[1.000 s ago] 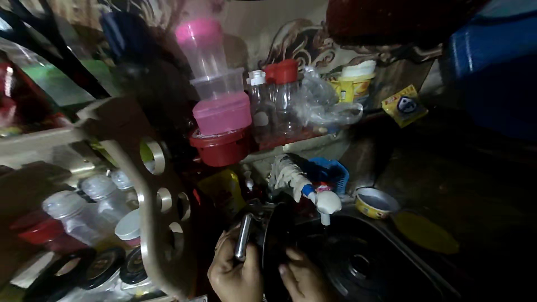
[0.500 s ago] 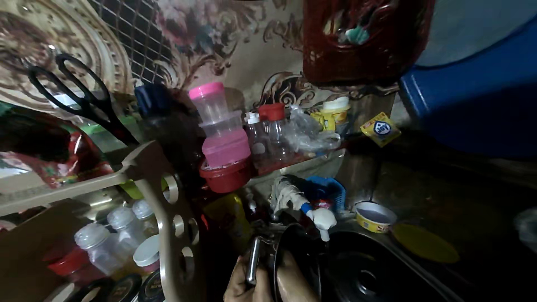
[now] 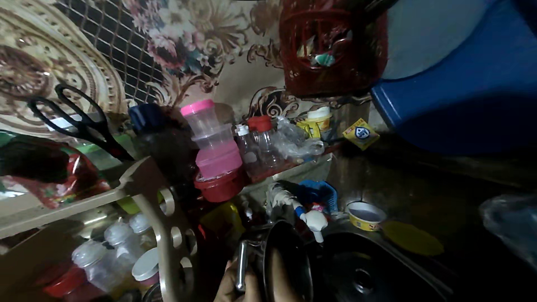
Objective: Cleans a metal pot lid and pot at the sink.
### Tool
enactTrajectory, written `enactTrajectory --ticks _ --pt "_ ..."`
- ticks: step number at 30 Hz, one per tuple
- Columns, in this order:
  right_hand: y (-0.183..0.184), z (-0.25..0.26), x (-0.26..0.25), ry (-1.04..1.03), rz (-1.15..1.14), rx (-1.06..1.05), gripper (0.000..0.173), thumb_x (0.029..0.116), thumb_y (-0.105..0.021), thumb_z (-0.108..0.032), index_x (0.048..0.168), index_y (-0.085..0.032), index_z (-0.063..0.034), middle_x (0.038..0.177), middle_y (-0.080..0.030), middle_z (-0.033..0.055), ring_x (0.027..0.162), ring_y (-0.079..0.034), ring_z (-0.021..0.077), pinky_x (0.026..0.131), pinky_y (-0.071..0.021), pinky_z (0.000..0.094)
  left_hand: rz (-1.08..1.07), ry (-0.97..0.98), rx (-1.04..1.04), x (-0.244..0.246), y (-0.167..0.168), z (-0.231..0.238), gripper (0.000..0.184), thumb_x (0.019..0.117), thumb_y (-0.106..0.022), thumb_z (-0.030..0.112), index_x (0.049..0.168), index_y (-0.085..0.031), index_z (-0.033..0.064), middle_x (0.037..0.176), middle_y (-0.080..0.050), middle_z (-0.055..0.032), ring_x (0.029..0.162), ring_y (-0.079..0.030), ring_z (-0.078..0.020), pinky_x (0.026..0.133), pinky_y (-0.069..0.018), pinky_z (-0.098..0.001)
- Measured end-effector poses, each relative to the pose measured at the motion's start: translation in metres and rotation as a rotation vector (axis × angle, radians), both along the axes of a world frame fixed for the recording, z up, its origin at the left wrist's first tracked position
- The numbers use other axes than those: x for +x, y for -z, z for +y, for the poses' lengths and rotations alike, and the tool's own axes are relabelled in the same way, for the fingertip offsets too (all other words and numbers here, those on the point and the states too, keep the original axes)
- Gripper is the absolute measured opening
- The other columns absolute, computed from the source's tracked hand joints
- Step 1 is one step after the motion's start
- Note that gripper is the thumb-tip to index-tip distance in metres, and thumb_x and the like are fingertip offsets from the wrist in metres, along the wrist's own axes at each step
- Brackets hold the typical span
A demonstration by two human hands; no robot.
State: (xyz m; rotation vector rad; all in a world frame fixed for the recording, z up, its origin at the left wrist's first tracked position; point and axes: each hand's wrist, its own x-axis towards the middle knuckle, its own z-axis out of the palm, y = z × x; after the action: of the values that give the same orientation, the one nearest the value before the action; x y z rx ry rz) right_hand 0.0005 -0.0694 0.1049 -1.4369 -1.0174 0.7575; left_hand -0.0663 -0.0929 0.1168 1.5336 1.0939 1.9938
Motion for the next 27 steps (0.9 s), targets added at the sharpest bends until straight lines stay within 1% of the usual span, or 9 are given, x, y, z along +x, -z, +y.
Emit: enactTrajectory --ticks 5,10,13,15,17,19,23,25,27 --pt "0.025 0.000 0.039 0.107 -0.492 -0.038 0.031 0.1014 -0.052 -0.004 0.128 -0.066 0.0049 0.128 -0.067 0.0229 0.122 -0.064 0.0344 0.108 -0.0492 0.0458 -0.010 0.070 0.042 -0.010 0.008 0.001 0.014 0.0832 -0.060 -0.004 0.071 -0.066 0.0005 0.081 -0.076 -0.0030 0.082 -0.073 -0.0059 0.079 -0.0602 -0.0227" --pt "0.027 -0.036 0.024 -0.359 -0.299 -0.346 0.044 0.0919 -0.070 -0.013 0.130 -0.060 0.0067 0.123 -0.065 0.0260 0.115 -0.063 0.0358 0.101 -0.0501 0.0524 0.059 0.036 0.108 -0.009 0.009 0.014 0.012 0.0803 -0.063 0.000 0.069 -0.066 0.0022 0.084 -0.076 -0.0014 0.087 -0.071 -0.0045 0.094 -0.0569 -0.0261" --pt "0.010 -0.037 0.016 -0.341 -0.121 -0.076 0.036 0.0915 -0.069 -0.011 0.124 -0.064 0.0039 0.112 -0.070 0.0166 0.105 -0.068 0.0214 0.095 -0.0558 0.0399 0.044 0.021 0.063 -0.004 0.003 0.015 0.012 0.0807 -0.065 -0.002 0.070 -0.066 0.0036 0.073 -0.070 0.0037 0.070 -0.066 0.0011 0.070 -0.0581 -0.0179" --pt "-0.003 -0.026 0.022 -0.266 -0.212 -0.058 0.046 0.0959 -0.065 -0.013 0.137 -0.057 0.0038 0.130 -0.065 0.0182 0.123 -0.061 0.0225 0.108 -0.0475 0.0375 0.037 0.010 0.039 0.000 0.002 0.009 0.013 0.0799 -0.067 -0.004 0.068 -0.065 0.0030 0.069 -0.068 0.0047 0.063 -0.063 0.0028 0.061 -0.0557 -0.0156" --pt "0.009 -0.008 0.034 -0.153 -0.327 -0.081 0.043 0.1040 -0.055 -0.019 0.143 -0.055 -0.0002 0.138 -0.062 0.0164 0.130 -0.058 0.0224 0.113 -0.0431 0.0366 0.067 -0.012 0.053 0.002 0.006 0.005 0.013 0.0781 -0.066 -0.002 0.066 -0.065 0.0030 0.073 -0.071 0.0020 0.070 -0.066 0.0011 0.071 -0.0574 -0.0170" --pt "0.040 0.004 0.044 -0.085 -0.459 -0.191 0.041 0.1058 -0.051 -0.027 0.141 -0.059 -0.0088 0.140 -0.062 0.0126 0.132 -0.056 0.0254 0.113 -0.0439 0.0427 0.109 -0.016 0.115 0.000 0.010 0.006 0.009 0.0776 -0.066 0.003 0.068 -0.068 0.0020 0.081 -0.075 -0.0025 0.086 -0.072 -0.0059 0.095 -0.0575 -0.0260" --pt "0.054 -0.024 0.038 -0.482 -0.706 -0.363 0.054 0.0891 -0.073 -0.020 0.135 -0.058 0.0046 0.135 -0.059 0.0283 0.127 -0.056 0.0441 0.106 -0.0431 0.0614 0.138 -0.037 0.233 0.005 0.024 0.018 0.010 0.0783 -0.069 0.008 0.069 -0.068 0.0040 0.082 -0.076 -0.0028 0.091 -0.074 -0.0114 0.105 -0.0541 -0.0355" --pt "0.029 -0.039 0.037 -0.587 -0.418 -0.369 0.040 0.0966 -0.065 -0.012 0.133 -0.059 0.0050 0.128 -0.064 0.0218 0.121 -0.060 0.0305 0.105 -0.0463 0.0471 0.111 -0.049 0.215 0.009 0.038 0.022 0.011 0.0781 -0.067 0.008 0.067 -0.067 0.0040 0.081 -0.076 -0.0025 0.091 -0.074 -0.0109 0.105 -0.0536 -0.0342" --pt "0.030 -0.032 0.030 -0.328 0.364 -0.159 0.024 0.1010 -0.049 -0.003 0.120 -0.062 0.0003 0.104 -0.068 0.0093 0.096 -0.066 0.0134 0.085 -0.0560 0.0307 0.066 -0.062 0.162 0.012 0.049 0.023 0.010 0.0777 -0.066 0.005 0.068 -0.067 0.0028 0.081 -0.076 -0.0020 0.089 -0.074 -0.0086 0.102 -0.0553 -0.0300"
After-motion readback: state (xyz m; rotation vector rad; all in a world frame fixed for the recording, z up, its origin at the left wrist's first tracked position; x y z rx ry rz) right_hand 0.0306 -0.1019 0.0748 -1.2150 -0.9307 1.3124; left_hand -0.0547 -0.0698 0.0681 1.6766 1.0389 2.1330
